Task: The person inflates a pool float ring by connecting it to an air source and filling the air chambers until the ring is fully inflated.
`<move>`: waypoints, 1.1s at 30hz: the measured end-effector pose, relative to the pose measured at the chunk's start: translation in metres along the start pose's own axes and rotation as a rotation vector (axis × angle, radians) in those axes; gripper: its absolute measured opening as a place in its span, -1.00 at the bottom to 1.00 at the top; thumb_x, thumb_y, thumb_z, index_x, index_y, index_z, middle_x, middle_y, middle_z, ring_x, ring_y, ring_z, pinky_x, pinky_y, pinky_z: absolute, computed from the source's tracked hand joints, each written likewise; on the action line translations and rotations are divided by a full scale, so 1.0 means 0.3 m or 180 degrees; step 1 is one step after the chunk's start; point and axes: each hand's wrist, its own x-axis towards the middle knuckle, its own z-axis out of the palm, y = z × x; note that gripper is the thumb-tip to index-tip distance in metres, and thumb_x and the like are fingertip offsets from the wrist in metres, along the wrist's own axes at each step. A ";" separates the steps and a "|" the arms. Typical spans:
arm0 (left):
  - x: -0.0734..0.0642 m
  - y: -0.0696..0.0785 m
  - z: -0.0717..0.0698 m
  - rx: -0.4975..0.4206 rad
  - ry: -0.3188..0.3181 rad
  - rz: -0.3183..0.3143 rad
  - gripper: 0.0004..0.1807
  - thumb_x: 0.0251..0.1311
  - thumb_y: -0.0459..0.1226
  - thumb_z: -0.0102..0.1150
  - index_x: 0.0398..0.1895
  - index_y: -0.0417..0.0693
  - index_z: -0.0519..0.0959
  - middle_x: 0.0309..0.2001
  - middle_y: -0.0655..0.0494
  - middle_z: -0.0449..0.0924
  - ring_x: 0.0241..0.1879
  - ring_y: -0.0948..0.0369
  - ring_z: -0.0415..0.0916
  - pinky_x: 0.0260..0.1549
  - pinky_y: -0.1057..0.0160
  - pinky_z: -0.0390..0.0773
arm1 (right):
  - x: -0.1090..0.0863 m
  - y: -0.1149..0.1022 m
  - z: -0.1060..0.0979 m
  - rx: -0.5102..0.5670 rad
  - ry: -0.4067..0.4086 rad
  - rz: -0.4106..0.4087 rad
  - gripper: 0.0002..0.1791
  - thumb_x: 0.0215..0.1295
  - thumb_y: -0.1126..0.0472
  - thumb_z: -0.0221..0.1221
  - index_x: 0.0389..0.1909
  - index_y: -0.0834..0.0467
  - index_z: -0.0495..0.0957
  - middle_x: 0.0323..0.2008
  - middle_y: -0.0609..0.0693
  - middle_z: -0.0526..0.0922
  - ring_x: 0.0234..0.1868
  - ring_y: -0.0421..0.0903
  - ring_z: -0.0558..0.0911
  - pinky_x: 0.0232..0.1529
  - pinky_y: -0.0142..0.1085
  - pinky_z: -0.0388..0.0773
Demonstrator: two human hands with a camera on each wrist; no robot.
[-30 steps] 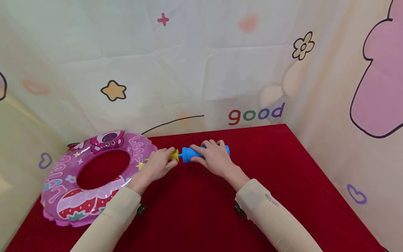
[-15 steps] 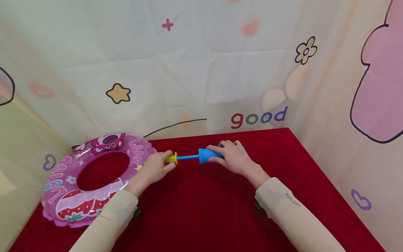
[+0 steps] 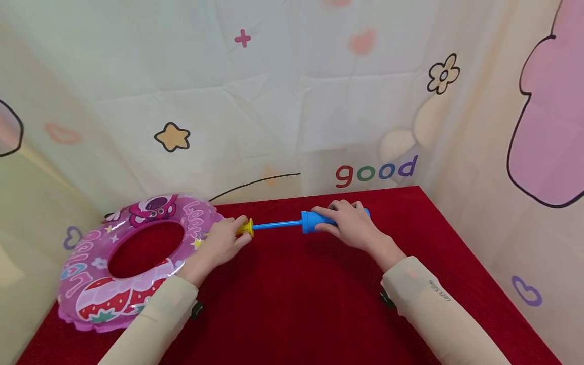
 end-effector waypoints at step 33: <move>0.005 -0.009 -0.013 0.0039 0.0005 -0.0097 -0.85 0.22 -0.14 0.19 -0.25 0.04 0.48 -0.60 0.13 0.30 -0.48 0.17 0.31 -0.37 0.18 0.33 | 0.075 -0.047 0.010 0.0072 -0.0136 -0.0034 -0.40 0.39 -0.15 0.29 0.37 -0.03 0.52 0.03 0.11 0.61 0.06 0.08 0.55 0.02 0.04 0.36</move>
